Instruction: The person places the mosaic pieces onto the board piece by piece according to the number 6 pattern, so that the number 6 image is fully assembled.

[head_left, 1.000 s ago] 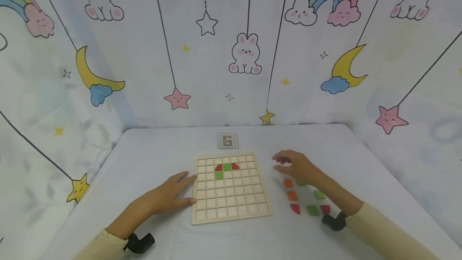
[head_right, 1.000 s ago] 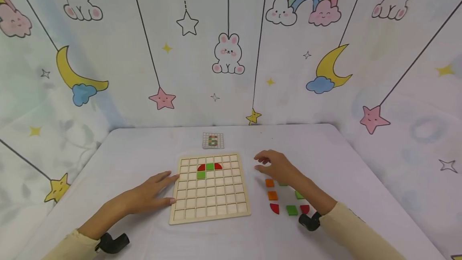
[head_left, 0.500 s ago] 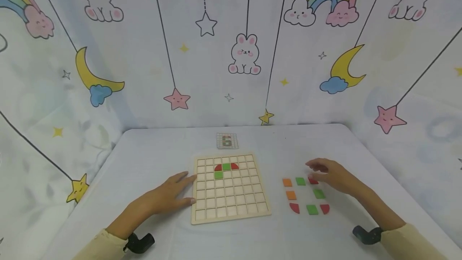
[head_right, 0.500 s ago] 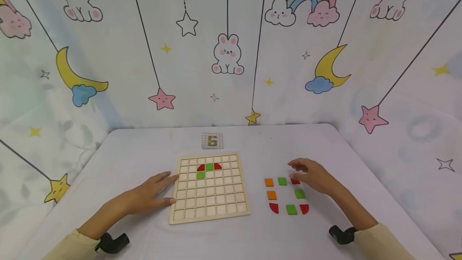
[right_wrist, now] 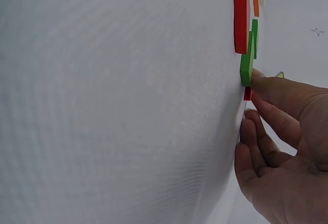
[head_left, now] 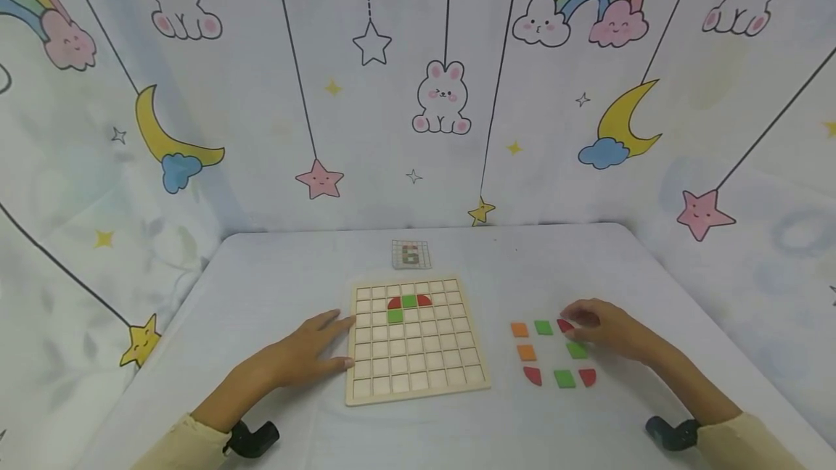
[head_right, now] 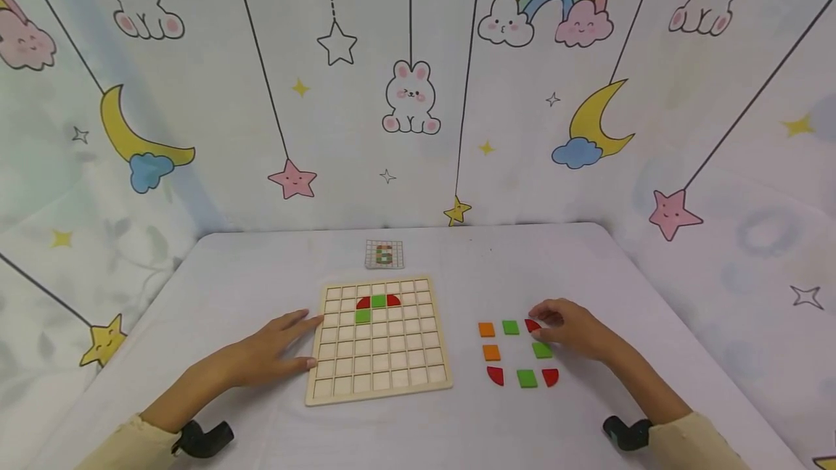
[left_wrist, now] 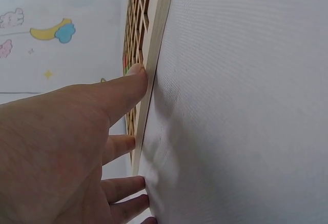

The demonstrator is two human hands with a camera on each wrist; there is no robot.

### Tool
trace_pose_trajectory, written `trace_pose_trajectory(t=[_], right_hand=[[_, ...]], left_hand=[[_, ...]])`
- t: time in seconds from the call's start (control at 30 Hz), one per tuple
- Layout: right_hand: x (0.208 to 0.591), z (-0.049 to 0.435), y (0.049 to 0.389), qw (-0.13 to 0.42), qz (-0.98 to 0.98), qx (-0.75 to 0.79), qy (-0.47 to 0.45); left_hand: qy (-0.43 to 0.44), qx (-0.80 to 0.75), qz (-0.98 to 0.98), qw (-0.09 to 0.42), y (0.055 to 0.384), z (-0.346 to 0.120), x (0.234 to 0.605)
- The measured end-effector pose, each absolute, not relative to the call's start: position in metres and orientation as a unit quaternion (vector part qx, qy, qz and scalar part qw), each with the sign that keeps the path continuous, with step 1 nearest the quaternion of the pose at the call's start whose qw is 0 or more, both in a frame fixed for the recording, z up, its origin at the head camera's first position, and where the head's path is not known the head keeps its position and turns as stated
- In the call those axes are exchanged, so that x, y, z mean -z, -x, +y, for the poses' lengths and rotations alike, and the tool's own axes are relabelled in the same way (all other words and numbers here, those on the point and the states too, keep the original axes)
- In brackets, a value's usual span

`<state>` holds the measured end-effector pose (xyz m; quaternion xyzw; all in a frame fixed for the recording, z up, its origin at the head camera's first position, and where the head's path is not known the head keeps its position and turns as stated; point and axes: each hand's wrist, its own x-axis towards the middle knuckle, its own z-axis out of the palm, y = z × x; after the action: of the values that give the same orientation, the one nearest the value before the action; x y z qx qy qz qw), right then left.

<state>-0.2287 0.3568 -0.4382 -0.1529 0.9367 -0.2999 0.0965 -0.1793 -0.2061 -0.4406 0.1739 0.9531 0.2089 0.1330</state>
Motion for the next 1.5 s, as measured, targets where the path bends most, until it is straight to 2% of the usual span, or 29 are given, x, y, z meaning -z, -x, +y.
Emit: trace_pose_trajectory(t=[0.5, 0.8, 1.0, 1.3, 1.5], right_hand=[[0.434, 0.348, 0.222, 0.073, 0.943, 0.280, 0.167], [0.433, 0.337, 0.234, 0.055, 0.942, 0.269, 0.192], [0.421, 0.310, 0.241, 0.059, 0.934, 0.290, 0.201], [0.417, 0.252, 0.249, 0.077, 0.943, 0.291, 0.141], [0.417, 0.213, 0.251, 0.079, 0.940, 0.300, 0.144]], left_hand=[[-0.171, -0.206, 0.954, 0.136, 0.180, -0.206, 0.441], [-0.173, -0.215, 0.951, 0.137, 0.177, -0.205, 0.438], [-0.176, -0.217, 0.951, 0.133, 0.176, -0.205, 0.436], [-0.179, -0.216, 0.951, 0.133, 0.177, -0.206, 0.437], [-0.181, -0.223, 0.949, 0.133, 0.176, -0.205, 0.434]])
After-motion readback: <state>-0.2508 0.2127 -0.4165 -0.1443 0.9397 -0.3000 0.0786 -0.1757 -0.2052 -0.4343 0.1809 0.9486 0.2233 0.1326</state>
